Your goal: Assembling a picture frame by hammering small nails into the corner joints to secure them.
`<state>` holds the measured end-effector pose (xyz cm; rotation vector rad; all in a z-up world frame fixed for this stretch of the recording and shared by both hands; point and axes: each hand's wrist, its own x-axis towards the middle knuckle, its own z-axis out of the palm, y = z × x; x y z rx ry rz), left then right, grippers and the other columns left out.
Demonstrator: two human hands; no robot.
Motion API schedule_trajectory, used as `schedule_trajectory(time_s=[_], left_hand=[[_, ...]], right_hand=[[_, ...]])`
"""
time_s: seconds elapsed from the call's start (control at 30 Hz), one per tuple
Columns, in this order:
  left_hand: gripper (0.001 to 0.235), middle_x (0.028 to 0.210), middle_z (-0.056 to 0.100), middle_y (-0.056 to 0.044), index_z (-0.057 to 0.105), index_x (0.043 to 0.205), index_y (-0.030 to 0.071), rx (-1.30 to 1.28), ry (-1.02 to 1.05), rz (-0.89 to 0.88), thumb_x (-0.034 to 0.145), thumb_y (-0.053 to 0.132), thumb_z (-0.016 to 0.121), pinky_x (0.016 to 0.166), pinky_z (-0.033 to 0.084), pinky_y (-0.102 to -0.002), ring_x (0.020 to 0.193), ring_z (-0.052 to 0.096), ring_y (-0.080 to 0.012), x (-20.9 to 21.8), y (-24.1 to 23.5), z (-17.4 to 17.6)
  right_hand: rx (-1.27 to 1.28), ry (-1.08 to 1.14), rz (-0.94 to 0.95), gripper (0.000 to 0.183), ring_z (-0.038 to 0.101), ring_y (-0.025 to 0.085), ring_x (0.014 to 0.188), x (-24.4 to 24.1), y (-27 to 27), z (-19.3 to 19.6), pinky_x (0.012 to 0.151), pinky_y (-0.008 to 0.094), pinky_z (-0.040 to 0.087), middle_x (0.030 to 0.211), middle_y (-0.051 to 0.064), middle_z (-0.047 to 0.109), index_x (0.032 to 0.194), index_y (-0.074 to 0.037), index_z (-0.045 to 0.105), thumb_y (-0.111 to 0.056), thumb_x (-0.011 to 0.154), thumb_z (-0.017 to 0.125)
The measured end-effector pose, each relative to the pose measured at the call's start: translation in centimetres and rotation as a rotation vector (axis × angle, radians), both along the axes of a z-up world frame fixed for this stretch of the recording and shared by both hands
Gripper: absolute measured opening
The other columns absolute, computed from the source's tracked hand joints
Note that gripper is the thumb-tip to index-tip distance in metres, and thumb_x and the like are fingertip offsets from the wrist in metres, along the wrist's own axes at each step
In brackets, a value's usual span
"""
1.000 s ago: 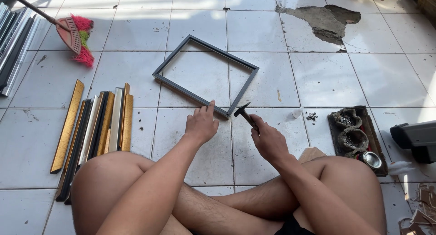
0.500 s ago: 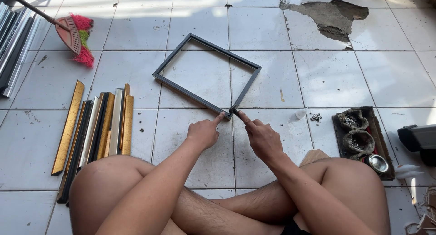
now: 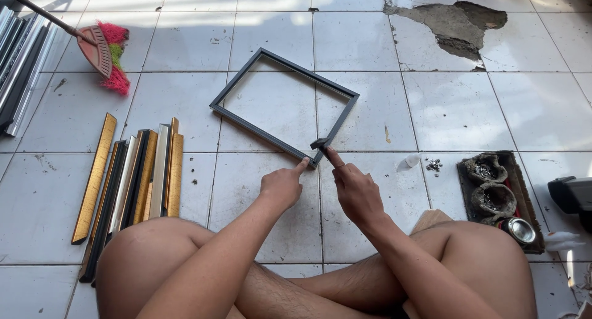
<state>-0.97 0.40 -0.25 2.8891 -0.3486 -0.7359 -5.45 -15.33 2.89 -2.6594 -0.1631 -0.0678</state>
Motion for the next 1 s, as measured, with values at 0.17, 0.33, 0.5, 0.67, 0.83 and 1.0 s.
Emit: schedule_trajectory(time_s=[0.17,0.33,0.5,0.67,0.83,1.0], left_hand=[[0.051,0.093,0.062,-0.022,0.032,0.136,0.021,-0.01,0.004,-0.002,0.086,0.019,0.046,0.064,0.052,-0.053,0.084,0.063,-0.0359,-0.1,0.1,0.3],[0.052,0.092,0.062,-0.023,0.032,0.136,0.021,-0.019,0.0,0.005,0.086,0.018,0.046,0.063,0.052,-0.054,0.082,0.063,-0.0365,-0.2,0.0,0.2],[0.05,0.095,0.062,-0.022,0.034,0.135,0.02,-0.038,-0.006,0.015,0.086,0.018,0.045,0.066,0.051,-0.054,0.086,0.063,-0.0361,-0.2,0.0,1.1],[0.051,0.095,0.062,-0.023,0.034,0.135,0.021,-0.017,-0.022,-0.002,0.086,0.019,0.047,0.065,0.051,-0.054,0.086,0.062,-0.0366,0.2,0.0,0.5],[0.051,0.096,0.061,-0.024,0.035,0.135,0.019,-0.037,-0.022,0.002,0.086,0.017,0.047,0.064,0.051,-0.055,0.085,0.062,-0.0373,-0.2,0.1,0.1],[0.051,0.096,0.061,-0.023,0.033,0.135,0.021,-0.007,-0.015,-0.011,0.086,0.019,0.047,0.066,0.05,-0.056,0.088,0.062,-0.0378,0.3,0.1,-0.4]], right_hand=[[-0.038,0.04,0.03,0.05,0.059,0.032,0.06,0.0,-0.4,-2.9,0.07,0.057,0.048,0.066,0.009,0.054,0.137,-0.038,0.024,-0.02,0.092,0.034],[-0.06,0.083,0.032,0.049,0.058,0.03,0.055,0.0,0.0,-1.0,0.066,0.055,0.049,0.063,0.007,0.055,0.137,-0.039,0.026,-0.022,0.091,0.034],[-0.016,-0.003,0.009,0.051,0.059,0.034,0.062,0.4,-0.5,-2.8,0.077,0.062,0.044,0.067,0.011,0.055,0.138,-0.038,0.019,-0.021,0.093,0.034],[-0.069,0.075,0.019,0.05,0.06,0.031,0.06,0.6,-0.1,-1.7,0.077,0.062,0.042,0.066,0.008,0.058,0.138,-0.037,0.024,-0.021,0.092,0.033],[0.141,-0.055,-0.038,0.05,0.061,0.04,0.073,-0.1,0.0,-1.9,0.084,0.068,0.035,0.083,0.014,0.062,0.138,-0.034,0.021,-0.02,0.092,0.035],[-0.145,0.158,0.038,0.05,0.059,0.028,0.054,0.7,-0.5,-3.6,0.064,0.054,0.05,0.062,0.007,0.057,0.136,-0.04,0.025,-0.022,0.091,0.033]])
